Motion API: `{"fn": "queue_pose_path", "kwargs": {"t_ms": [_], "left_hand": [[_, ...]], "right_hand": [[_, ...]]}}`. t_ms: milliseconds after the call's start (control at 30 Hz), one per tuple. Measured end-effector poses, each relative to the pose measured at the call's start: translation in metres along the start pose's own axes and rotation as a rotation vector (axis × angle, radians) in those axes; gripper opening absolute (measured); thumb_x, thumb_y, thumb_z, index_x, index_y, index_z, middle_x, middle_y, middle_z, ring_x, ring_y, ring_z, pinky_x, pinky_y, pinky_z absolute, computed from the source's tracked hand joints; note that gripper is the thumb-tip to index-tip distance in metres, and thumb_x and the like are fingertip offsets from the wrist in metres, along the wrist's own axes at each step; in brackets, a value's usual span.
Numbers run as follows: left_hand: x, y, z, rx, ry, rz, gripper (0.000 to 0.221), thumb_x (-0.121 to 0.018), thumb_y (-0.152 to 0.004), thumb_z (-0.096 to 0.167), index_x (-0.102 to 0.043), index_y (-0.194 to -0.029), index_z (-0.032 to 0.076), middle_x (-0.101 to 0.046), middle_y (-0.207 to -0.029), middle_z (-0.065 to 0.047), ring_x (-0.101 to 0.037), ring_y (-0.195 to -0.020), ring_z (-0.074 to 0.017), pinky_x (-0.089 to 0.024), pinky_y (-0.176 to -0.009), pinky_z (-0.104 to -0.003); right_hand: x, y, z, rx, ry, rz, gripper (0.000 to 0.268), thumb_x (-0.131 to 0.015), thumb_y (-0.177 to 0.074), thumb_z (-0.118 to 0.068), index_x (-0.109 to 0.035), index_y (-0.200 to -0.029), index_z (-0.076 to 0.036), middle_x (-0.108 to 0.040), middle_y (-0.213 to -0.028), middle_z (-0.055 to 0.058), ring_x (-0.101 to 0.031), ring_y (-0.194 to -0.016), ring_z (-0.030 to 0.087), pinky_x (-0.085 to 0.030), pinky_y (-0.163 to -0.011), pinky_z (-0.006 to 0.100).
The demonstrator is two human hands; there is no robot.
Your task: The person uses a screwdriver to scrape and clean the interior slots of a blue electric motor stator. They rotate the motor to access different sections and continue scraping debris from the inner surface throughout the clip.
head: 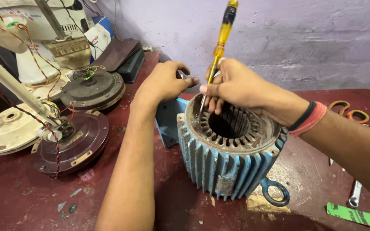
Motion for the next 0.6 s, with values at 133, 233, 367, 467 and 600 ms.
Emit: {"fn": "queue_pose_path", "kwargs": {"t_ms": [133,233,367,467,600], "left_hand": [[0.0,0.0,-0.002,0.037,0.012,-0.014,0.054,-0.079,-0.082,0.042,-0.071,-0.12,0.004,-0.077,-0.095,-0.019,-0.076,-0.086,-0.0268,-0.059,-0.078,-0.038],[0.0,0.0,-0.002,0.023,0.005,-0.003,0.054,-0.08,-0.082,0.042,-0.072,-0.119,0.004,-0.077,-0.096,-0.019,-0.076,-0.086,-0.0274,-0.059,-0.078,-0.038],[-0.001,-0.002,-0.004,-0.007,0.04,-0.002,0.054,-0.08,-0.081,0.041,-0.071,-0.119,0.003,-0.078,-0.096,-0.018,-0.077,-0.086,-0.0267,-0.059,-0.078,-0.038],[-0.002,-0.004,-0.007,0.01,-0.016,-0.001,0.054,-0.08,-0.083,0.043,-0.072,-0.119,0.004,-0.076,-0.098,-0.02,-0.075,-0.088,-0.0284,-0.058,-0.081,-0.037],[-0.002,-0.005,-0.006,-0.004,0.0,-0.01,0.053,-0.079,-0.082,0.041,-0.072,-0.12,0.005,-0.077,-0.093,-0.019,-0.076,-0.086,-0.0275,-0.059,-0.079,-0.038]], "right_hand": [[0.002,-0.005,0.004,0.024,-0.029,-0.025,0.028,-0.063,-0.095,-0.004,-0.044,-0.112,0.006,-0.068,-0.071,0.016,-0.068,-0.052,0.02,-0.058,-0.045,0.029],[0.005,-0.006,0.01,-0.007,-0.055,-0.012,0.028,-0.065,-0.095,-0.005,-0.046,-0.111,0.009,-0.069,-0.072,0.016,-0.069,-0.053,0.02,-0.058,-0.045,0.03],[-0.013,-0.003,0.001,0.059,-0.08,-0.174,0.031,-0.065,-0.094,-0.006,-0.044,-0.115,0.005,-0.069,-0.069,0.016,-0.068,-0.051,0.02,-0.058,-0.046,0.029],[-0.005,-0.001,-0.001,0.05,0.012,-0.056,0.026,-0.065,-0.099,-0.008,-0.056,-0.106,0.016,-0.071,-0.072,0.018,-0.071,-0.056,0.021,-0.059,-0.047,0.031],[-0.012,0.001,-0.004,0.024,-0.02,-0.115,0.029,-0.063,-0.094,-0.008,-0.046,-0.115,0.004,-0.068,-0.07,0.015,-0.069,-0.052,0.021,-0.058,-0.045,0.03]]}}
Point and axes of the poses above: each hand's wrist, its own y-axis away from the middle knuckle, its own x-axis out of the back of the hand, z = x × y, the point moved 10 cm from there along -y, towards the middle knuckle
